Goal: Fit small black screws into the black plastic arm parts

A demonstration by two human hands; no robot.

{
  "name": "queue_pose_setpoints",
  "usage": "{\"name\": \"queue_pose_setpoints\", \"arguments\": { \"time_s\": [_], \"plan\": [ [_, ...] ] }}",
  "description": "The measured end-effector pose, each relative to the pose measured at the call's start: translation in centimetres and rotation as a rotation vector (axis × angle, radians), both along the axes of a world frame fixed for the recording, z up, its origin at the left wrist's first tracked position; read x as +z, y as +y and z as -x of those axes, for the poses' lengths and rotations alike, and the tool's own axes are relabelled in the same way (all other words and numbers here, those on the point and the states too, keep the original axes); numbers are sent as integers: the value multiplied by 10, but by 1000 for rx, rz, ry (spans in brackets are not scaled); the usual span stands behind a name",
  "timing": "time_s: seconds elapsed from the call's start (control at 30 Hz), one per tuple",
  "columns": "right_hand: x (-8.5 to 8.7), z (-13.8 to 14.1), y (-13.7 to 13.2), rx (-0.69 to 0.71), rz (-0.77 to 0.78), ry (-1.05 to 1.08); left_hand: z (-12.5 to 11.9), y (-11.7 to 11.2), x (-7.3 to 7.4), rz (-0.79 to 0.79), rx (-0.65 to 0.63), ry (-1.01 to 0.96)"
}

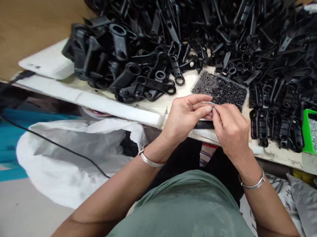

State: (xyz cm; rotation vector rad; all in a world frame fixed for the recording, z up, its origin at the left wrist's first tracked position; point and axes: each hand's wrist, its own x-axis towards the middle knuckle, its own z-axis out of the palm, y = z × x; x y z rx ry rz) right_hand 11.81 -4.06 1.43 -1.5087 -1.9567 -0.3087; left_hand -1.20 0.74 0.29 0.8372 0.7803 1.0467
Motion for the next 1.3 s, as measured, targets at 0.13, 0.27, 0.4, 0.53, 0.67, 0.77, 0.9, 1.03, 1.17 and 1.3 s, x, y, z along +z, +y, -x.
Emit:
{"name": "queue_pose_setpoints", "arguments": {
  "time_s": [0.13, 0.27, 0.4, 0.53, 0.67, 0.77, 0.9, 1.03, 1.17, 1.3],
  "plan": [
    [2, -7, 8, 93, -65, 27, 2, 1, -1, -91, -50, 56],
    [7, -20, 3, 65, 21, 143, 18, -2, -4, -358, -129, 232],
    [2, -34, -12, 79, 173, 121, 39, -13, -11, -775, -105, 662],
    [-10, -35, -23, 150, 261, 13, 44, -24, -24, -948, -112, 904],
    [-18, -29, -26, 163, 232, -97, 41, -29, -34, -964, -29, 970],
    [-19, -24, -27, 144, 214, -190, 40, -29, -36, -955, 0, 994],
    [-15, -14, -30, 70, 218, -317, 40, -30, -37, -944, -5, 1002],
    [-8, 4, -32, -63, 311, -433, 38, -31, -40, -943, 23, 989],
    [2, 7, -28, -99, 521, -279, 37, -32, -44, -948, 43, 954],
    [9, -6, -19, -138, 784, 121, 36, -31, -46, -936, 34, 925]
  ]
}}
